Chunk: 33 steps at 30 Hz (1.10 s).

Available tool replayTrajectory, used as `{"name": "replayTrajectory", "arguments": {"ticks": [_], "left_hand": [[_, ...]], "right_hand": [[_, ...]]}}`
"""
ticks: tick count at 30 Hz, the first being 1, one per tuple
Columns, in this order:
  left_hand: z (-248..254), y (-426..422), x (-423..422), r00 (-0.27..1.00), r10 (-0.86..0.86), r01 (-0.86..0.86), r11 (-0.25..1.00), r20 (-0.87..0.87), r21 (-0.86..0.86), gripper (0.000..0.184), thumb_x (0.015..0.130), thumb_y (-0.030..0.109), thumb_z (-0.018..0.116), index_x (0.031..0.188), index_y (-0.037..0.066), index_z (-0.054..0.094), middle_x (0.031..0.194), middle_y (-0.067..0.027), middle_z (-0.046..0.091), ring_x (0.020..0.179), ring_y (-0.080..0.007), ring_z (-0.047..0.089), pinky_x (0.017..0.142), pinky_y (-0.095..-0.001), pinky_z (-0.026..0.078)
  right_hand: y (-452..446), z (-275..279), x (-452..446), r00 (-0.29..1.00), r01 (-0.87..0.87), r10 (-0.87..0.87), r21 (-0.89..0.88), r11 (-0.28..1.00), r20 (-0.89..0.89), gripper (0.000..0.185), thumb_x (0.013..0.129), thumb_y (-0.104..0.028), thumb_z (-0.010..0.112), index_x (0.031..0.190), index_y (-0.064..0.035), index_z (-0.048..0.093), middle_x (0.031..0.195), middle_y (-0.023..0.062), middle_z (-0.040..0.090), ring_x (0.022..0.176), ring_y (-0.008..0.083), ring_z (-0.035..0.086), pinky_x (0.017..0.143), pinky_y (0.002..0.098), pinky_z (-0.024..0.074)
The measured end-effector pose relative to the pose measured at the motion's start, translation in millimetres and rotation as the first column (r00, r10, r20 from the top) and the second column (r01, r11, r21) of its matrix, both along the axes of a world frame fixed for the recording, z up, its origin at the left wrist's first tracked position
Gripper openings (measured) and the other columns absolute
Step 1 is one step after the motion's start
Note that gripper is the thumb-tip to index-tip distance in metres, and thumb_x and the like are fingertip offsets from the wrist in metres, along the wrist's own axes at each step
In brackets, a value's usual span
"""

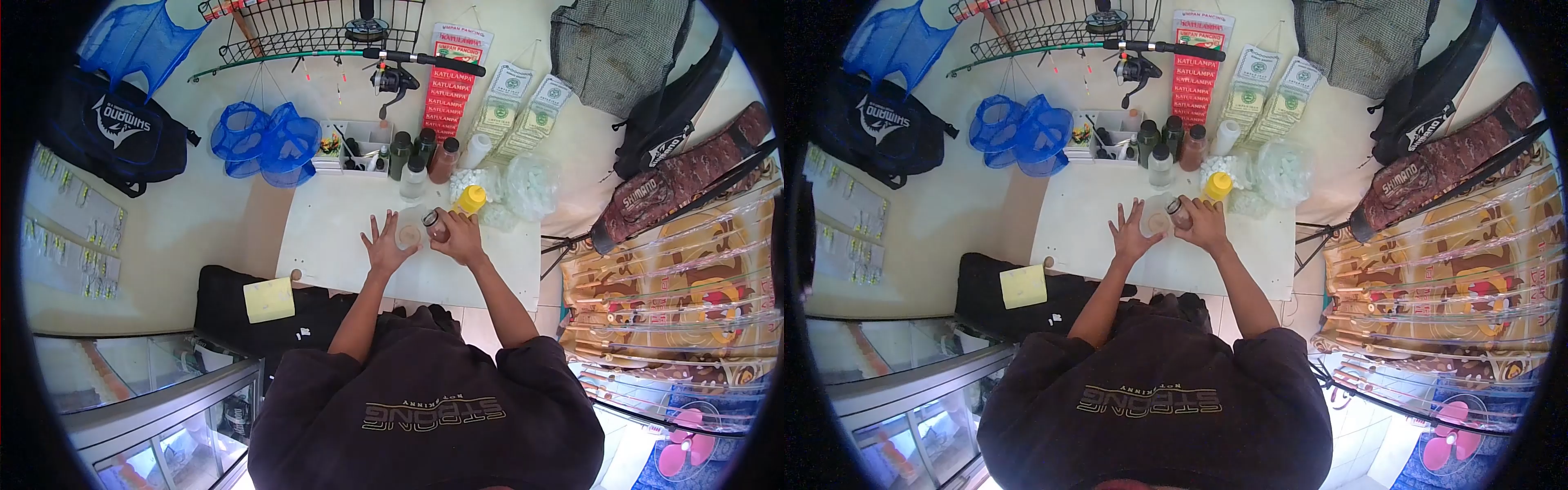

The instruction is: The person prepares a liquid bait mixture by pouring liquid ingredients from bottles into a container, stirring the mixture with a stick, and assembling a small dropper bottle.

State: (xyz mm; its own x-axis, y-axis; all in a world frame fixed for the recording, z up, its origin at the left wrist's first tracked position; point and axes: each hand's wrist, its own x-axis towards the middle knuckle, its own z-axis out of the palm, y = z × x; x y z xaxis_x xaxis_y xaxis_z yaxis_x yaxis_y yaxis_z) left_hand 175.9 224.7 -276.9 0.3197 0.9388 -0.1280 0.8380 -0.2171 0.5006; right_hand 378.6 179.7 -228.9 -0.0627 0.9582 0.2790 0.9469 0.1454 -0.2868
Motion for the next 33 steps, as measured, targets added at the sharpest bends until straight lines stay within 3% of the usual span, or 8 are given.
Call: {"name": "replayTrajectory", "arguments": {"ticks": [9, 11, 20, 22, 27, 30, 32, 33], "left_hand": [[0, 0, -1, 0.999, -0.009, 0.008, 1.000, -0.043, -0.020, 0.118, 0.064, 0.068, 0.074, 0.155, 0.018, 0.017, 0.162, -0.0039, 0.014, 0.149, -0.0374, 0.006, 0.111, -0.0706, 0.013], [-1, 0, -1, 1.000, -0.009, 0.008, 1.000, -0.027, -0.023, 0.119, 0.064, 0.068, 0.074, 0.155, 0.018, 0.016, 0.162, -0.0058, 0.014, 0.149, -0.0383, 0.005, 0.111, -0.0705, 0.013], [19, -1, 16, 0.993, -0.083, 0.068, 0.985, 0.089, 0.160, 0.115, 0.066, 0.051, 0.082, 0.154, 0.016, 0.018, 0.161, -0.0111, 0.017, 0.147, -0.0418, 0.008, 0.110, -0.0684, 0.019], [24, 6, 27, 0.943, -0.247, 0.198, 0.955, 0.224, 0.220, 0.104, 0.071, 0.049, 0.080, 0.152, 0.012, 0.026, 0.158, -0.0072, 0.027, 0.147, -0.0407, 0.011, 0.113, -0.0641, 0.017], [37, 10, 54, 0.893, -0.381, 0.322, 0.913, 0.238, 0.252, 0.088, 0.074, 0.046, 0.078, 0.147, 0.014, 0.039, 0.152, -0.0056, 0.040, 0.146, -0.0383, 0.018, 0.115, -0.0600, 0.019], [36, 15, 66, 0.886, -0.406, 0.353, 0.904, 0.226, 0.243, 0.082, 0.074, 0.046, 0.078, 0.144, 0.016, 0.045, 0.148, -0.0050, 0.046, 0.145, -0.0370, 0.023, 0.115, -0.0577, 0.022], [33, 17, 70, 0.888, -0.411, 0.362, 0.901, 0.205, 0.239, 0.080, 0.074, 0.046, 0.078, 0.142, 0.017, 0.048, 0.145, -0.0046, 0.049, 0.144, -0.0365, 0.025, 0.115, -0.0566, 0.023], [34, 17, 70, 0.896, -0.392, 0.352, 0.913, 0.206, 0.207, 0.078, 0.074, 0.046, 0.079, 0.141, 0.020, 0.050, 0.144, -0.0097, 0.049, 0.143, -0.0369, 0.027, 0.115, -0.0554, 0.023]], "right_hand": [[-3, -13, 7, 0.991, 0.125, -0.123, 0.039, 0.991, -0.057, 0.078, 0.065, -0.041, 0.078, 0.132, -0.0107, 0.050, 0.112, 0.0116, 0.065, 0.104, 0.0293, 0.062, 0.088, 0.0405, 0.0384], [-6, -12, 7, 0.934, 0.174, -0.174, -0.029, 0.984, -0.311, 0.076, 0.068, -0.036, 0.080, 0.132, -0.0095, 0.049, 0.115, 0.0119, 0.065, 0.106, 0.0281, 0.062, 0.089, 0.0399, 0.0388], [-3, -22, 8, 0.755, 0.136, -0.136, -0.050, 0.989, -0.642, 0.077, 0.069, -0.027, 0.086, 0.130, -0.0042, 0.045, 0.118, 0.0157, 0.063, 0.113, 0.0313, 0.061, 0.093, 0.0392, 0.0493], [-7, -22, 12, 0.764, 0.137, -0.139, -0.052, 0.989, -0.630, 0.077, 0.071, -0.029, 0.084, 0.132, -0.0040, 0.044, 0.120, 0.0170, 0.062, 0.115, 0.0340, 0.059, 0.095, 0.0410, 0.0482], [-40, -36, 27, 0.820, 0.144, -0.112, 0.014, 0.990, -0.561, 0.078, 0.074, -0.030, 0.081, 0.136, -0.0028, 0.042, 0.123, 0.0190, 0.060, 0.109, 0.0345, 0.062, 0.094, 0.0413, 0.0492], [-55, -73, 39, 0.846, 0.204, -0.265, -0.178, 0.963, -0.463, 0.076, 0.076, -0.030, 0.078, 0.139, -0.0075, 0.043, 0.126, 0.0168, 0.058, 0.110, 0.0341, 0.059, 0.096, 0.0426, 0.0473], [-58, -80, 36, 0.907, 0.401, -0.414, -0.143, 0.905, -0.075, 0.064, 0.078, -0.027, 0.075, 0.135, -0.0133, 0.050, 0.125, 0.0117, 0.057, 0.113, 0.0339, 0.052, 0.096, 0.0447, 0.0450], [-56, -82, 36, 0.906, 0.403, -0.416, -0.142, 0.904, -0.076, 0.064, 0.078, -0.027, 0.075, 0.135, -0.0133, 0.050, 0.125, 0.0117, 0.057, 0.113, 0.0339, 0.052, 0.096, 0.0447, 0.0450]]}}
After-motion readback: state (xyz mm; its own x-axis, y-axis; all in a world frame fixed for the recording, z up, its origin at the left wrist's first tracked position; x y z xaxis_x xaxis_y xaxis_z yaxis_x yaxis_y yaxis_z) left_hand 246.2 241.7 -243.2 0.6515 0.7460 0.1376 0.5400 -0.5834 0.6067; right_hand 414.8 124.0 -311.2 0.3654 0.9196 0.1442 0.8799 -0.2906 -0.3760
